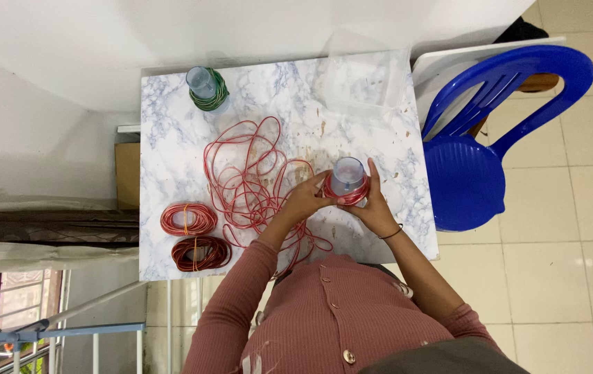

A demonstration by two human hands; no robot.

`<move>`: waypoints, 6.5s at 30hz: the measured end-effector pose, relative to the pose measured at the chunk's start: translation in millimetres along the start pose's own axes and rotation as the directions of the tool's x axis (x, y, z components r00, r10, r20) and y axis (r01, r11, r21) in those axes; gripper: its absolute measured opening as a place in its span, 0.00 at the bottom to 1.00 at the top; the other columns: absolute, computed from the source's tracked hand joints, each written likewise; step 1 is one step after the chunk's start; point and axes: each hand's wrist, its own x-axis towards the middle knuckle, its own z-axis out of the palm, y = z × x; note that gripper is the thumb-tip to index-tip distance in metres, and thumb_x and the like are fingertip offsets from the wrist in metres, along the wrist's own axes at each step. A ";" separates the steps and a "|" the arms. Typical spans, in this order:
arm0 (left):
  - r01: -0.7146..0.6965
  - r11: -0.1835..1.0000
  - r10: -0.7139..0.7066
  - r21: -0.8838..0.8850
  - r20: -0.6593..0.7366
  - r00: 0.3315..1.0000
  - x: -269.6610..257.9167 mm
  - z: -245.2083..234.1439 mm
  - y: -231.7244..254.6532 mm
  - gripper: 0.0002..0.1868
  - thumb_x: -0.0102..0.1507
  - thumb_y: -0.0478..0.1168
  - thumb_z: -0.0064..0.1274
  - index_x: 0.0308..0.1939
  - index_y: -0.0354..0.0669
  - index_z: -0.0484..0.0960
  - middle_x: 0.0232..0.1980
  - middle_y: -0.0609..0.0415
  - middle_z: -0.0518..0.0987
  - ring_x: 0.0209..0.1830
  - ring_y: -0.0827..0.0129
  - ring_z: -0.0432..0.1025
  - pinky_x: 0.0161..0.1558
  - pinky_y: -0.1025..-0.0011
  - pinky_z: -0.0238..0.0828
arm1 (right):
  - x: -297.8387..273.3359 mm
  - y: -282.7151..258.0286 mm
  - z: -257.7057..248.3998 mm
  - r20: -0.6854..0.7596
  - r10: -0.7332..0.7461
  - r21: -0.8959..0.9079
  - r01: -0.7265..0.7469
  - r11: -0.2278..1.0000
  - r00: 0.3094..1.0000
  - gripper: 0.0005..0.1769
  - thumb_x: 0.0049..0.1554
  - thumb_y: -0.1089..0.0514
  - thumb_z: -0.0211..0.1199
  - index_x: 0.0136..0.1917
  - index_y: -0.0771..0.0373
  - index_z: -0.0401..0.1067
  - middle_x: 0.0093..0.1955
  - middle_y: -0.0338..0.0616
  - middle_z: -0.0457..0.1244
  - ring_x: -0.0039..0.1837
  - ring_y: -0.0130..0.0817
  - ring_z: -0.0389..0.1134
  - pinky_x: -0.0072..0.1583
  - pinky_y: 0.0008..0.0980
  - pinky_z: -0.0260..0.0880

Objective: The person winds red wire around a clear plastic cup, then sets the cup aside and continues winding more red wire onto another clear plastic cup. The person handles tangled red wire and pre-wound coils on the table while performing the winding.

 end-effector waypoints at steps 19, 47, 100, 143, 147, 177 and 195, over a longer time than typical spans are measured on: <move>-0.343 0.801 0.436 0.491 -0.087 0.895 -48.2 -19.2 -49.1 0.42 0.59 0.36 0.64 0.76 0.42 0.63 0.75 0.38 0.66 0.75 0.43 0.62 0.73 0.55 0.60 | -1.1 42.0 6.6 -0.108 -0.262 -0.304 0.219 0.927 0.959 0.53 0.47 0.49 0.80 0.77 0.64 0.57 0.77 0.58 0.52 0.77 0.53 0.56 0.75 0.44 0.61; -0.029 0.964 0.110 0.263 -0.298 0.948 -100.2 -80.9 -11.4 0.19 0.58 0.34 0.59 0.52 0.37 0.76 0.48 0.45 0.81 0.49 0.56 0.78 0.47 0.63 0.76 | 37.2 -40.6 103.8 0.252 -0.586 -0.216 0.635 0.741 0.770 0.08 0.61 0.64 0.64 0.54 0.64 0.72 0.51 0.47 0.64 0.55 0.44 0.66 0.57 0.40 0.69; 0.141 0.846 0.182 0.514 -0.528 0.830 -97.6 -126.8 -21.3 0.34 0.59 0.51 0.64 0.63 0.33 0.73 0.60 0.38 0.76 0.58 0.45 0.72 0.56 0.56 0.66 | -14.1 -9.7 35.7 0.089 -0.255 0.347 0.210 0.914 0.963 0.11 0.70 0.56 0.49 0.60 0.64 0.67 0.55 0.43 0.65 0.58 0.32 0.68 0.61 0.35 0.72; -0.318 0.775 0.449 0.547 -0.122 0.885 -57.9 -37.4 11.2 0.27 0.56 0.31 0.58 0.60 0.39 0.75 0.62 0.42 0.74 0.66 0.47 0.66 0.68 0.56 0.62 | -49.6 41.7 -11.0 -0.164 -0.481 -0.447 0.369 0.815 0.861 0.40 0.52 0.62 0.63 0.75 0.66 0.54 0.70 0.57 0.55 0.75 0.51 0.56 0.77 0.49 0.57; -0.426 0.694 0.547 0.580 -0.041 0.836 -33.1 2.3 22.9 0.38 0.53 0.32 0.61 0.68 0.37 0.66 0.68 0.38 0.67 0.69 0.44 0.60 0.69 0.50 0.56 | -44.2 76.5 -33.6 -0.144 -0.343 -0.439 0.251 0.863 0.928 0.53 0.47 0.54 0.70 0.79 0.71 0.50 0.75 0.60 0.54 0.78 0.55 0.52 0.78 0.49 0.51; 0.022 0.969 0.002 -0.247 0.095 0.996 49.5 -37.4 -21.4 0.26 0.67 0.39 0.50 0.70 0.42 0.73 0.67 0.46 0.77 0.66 0.59 0.71 0.68 0.63 0.69 | 13.9 -20.7 -35.3 0.138 -0.226 -0.117 0.243 0.963 0.964 0.58 0.42 0.49 0.81 0.79 0.59 0.55 0.75 0.52 0.60 0.77 0.45 0.61 0.74 0.43 0.60; -0.086 0.906 0.296 -0.415 0.475 0.829 22.5 2.1 49.0 0.45 0.55 0.34 0.62 0.76 0.54 0.63 0.79 0.62 0.61 0.79 0.68 0.54 0.75 0.58 0.56 | -20.7 -78.5 -56.8 0.673 -0.097 0.035 0.099 0.994 0.733 0.61 0.33 0.52 0.85 0.76 0.60 0.61 0.70 0.45 0.66 0.71 0.37 0.67 0.72 0.40 0.64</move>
